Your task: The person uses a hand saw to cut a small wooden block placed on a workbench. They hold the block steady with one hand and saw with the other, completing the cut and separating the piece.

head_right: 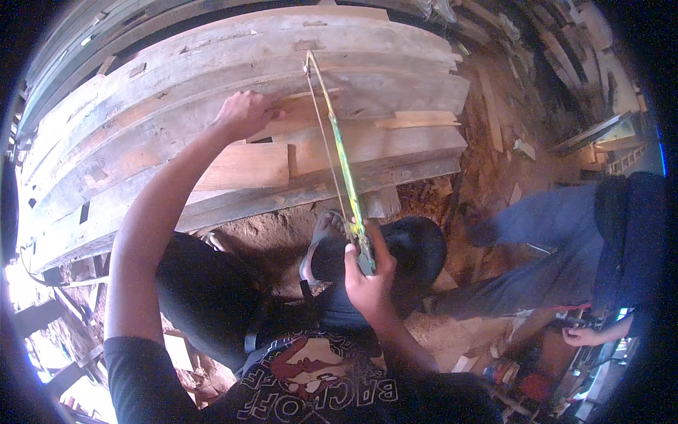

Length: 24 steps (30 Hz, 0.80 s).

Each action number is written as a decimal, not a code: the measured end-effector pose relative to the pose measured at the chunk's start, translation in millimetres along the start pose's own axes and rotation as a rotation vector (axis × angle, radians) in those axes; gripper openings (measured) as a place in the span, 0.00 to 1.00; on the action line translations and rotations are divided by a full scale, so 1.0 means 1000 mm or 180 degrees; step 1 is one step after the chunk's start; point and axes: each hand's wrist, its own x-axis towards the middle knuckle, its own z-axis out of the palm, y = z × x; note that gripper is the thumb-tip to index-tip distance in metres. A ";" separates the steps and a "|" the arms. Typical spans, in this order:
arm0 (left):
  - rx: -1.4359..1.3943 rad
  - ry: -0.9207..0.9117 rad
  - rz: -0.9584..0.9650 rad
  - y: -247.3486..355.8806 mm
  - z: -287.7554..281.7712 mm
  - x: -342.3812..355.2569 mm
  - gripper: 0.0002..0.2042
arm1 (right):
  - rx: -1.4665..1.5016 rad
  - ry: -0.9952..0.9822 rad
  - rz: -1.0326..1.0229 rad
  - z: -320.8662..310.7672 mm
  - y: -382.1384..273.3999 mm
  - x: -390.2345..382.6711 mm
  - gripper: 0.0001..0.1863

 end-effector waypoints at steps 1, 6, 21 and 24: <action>-0.0043 0.0012 0.0001 0.001 0.001 -0.001 0.19 | 0.0140 -0.0015 0.0308 -0.005 -0.002 -0.002 0.22; 0.0084 -0.0032 0.0440 0.019 -0.002 -0.018 0.19 | 0.0214 0.0001 0.0379 0.016 0.007 0.053 0.20; 0.0250 -0.0142 0.0329 0.020 -0.004 -0.018 0.13 | 0.0555 -0.0182 0.0670 0.004 -0.015 0.036 0.20; 0.0267 0.0075 0.0528 0.022 -0.010 -0.024 0.11 | 0.0139 -0.0109 0.0470 0.017 -0.004 0.043 0.21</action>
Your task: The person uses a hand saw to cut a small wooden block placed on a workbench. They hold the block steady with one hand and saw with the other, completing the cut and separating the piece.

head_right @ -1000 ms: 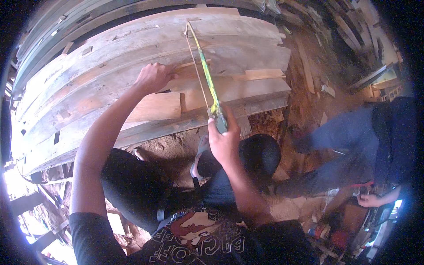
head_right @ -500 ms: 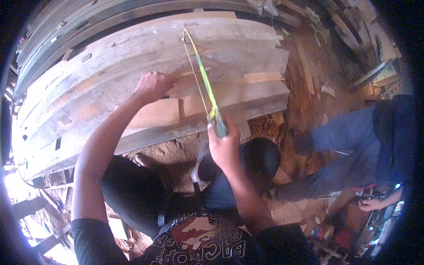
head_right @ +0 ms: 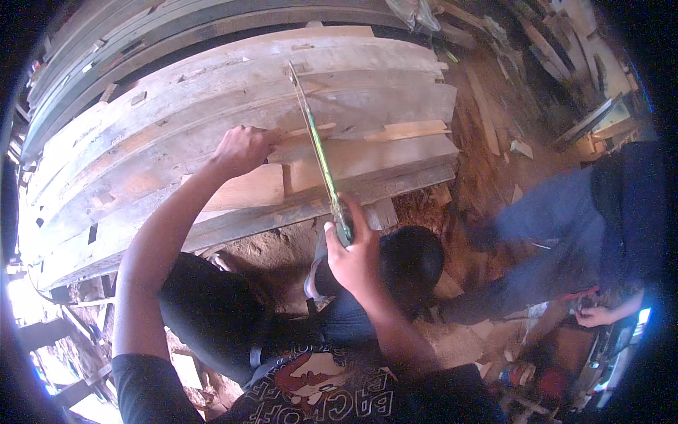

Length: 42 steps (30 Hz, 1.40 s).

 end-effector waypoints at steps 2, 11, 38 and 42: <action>0.0007 -0.0039 0.0093 0.001 0.001 -0.004 0.11 | 0.0431 -0.0012 0.0089 0.002 0.009 -0.008 0.21; -0.0103 -0.0211 0.0189 -0.012 0.006 0.007 0.14 | 0.0093 0.0133 -0.0325 0.006 0.012 -0.007 0.22; 0.0107 0.3311 -0.2885 -0.053 -0.041 -0.343 0.14 | 0.1536 -0.0292 0.0667 -0.003 0.007 0.022 0.11; 0.0214 0.1989 -0.5879 0.002 0.102 -0.556 0.20 | 0.1127 -0.0047 0.0735 0.000 0.001 0.025 0.09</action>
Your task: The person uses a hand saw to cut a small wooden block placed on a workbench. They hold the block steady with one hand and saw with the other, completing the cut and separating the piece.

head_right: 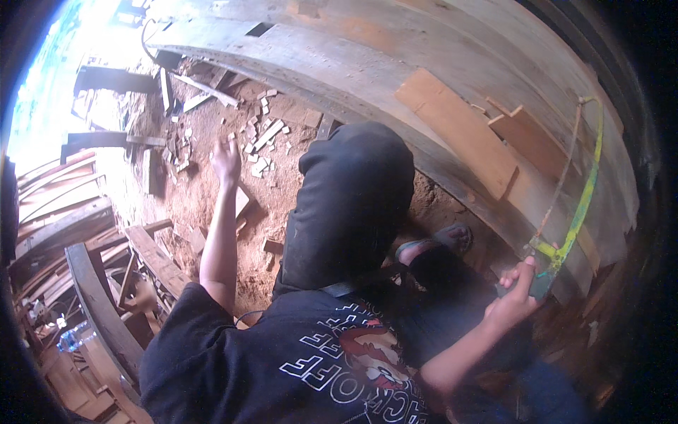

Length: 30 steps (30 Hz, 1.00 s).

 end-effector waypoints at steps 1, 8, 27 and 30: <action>0.0554 -0.0556 -0.0800 -0.054 0.015 -0.022 0.18 | -0.0024 -0.0156 -0.0138 0.001 -0.002 -0.001 0.06; 0.1663 -0.1252 -0.1335 -0.238 0.056 -0.139 0.37 | -0.0195 -0.0009 -0.0285 0.013 -0.013 -0.001 0.14; -0.0790 -0.1617 0.0053 0.022 0.088 -0.083 0.22 | -0.0254 0.0061 -0.0232 0.006 -0.009 0.003 0.20; -0.0881 -0.1220 0.0426 0.075 0.054 -0.058 0.30 | -0.0131 -0.0005 -0.0113 0.004 -0.004 0.002 0.19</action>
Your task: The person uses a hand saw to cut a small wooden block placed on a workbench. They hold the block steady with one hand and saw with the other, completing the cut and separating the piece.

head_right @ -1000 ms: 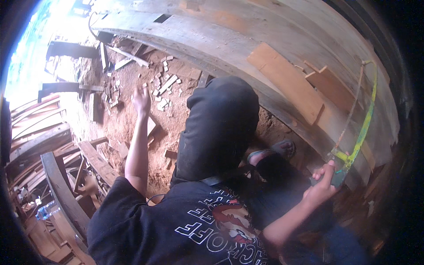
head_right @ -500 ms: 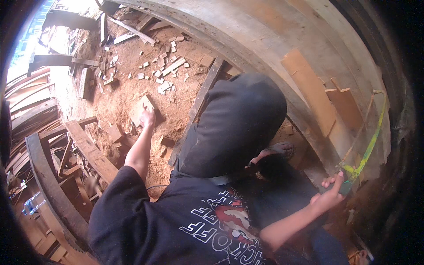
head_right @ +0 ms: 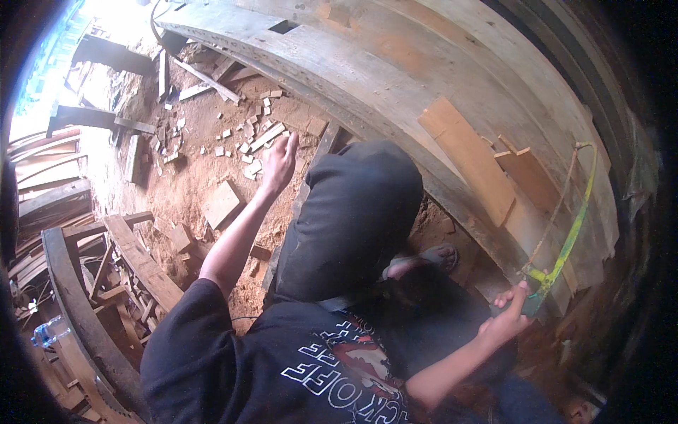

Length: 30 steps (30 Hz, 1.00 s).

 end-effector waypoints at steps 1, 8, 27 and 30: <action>0.0000 0.0263 0.0294 0.025 -0.013 0.009 0.30 | -0.0025 -0.0058 -0.0075 -0.001 0.000 -0.001 0.17; -0.0656 0.0101 0.2066 0.251 -0.072 0.051 0.09 | -0.0527 0.0431 0.0173 -0.001 0.005 -0.011 0.17; 0.1527 -0.1750 0.4641 0.469 0.172 -0.035 0.16 | -0.0734 -0.0065 -0.0860 -0.010 0.000 -0.002 0.23; 0.1175 -0.1726 0.4748 0.468 0.171 -0.027 0.15 | -0.0628 -0.0089 -0.0479 -0.008 -0.005 0.000 0.22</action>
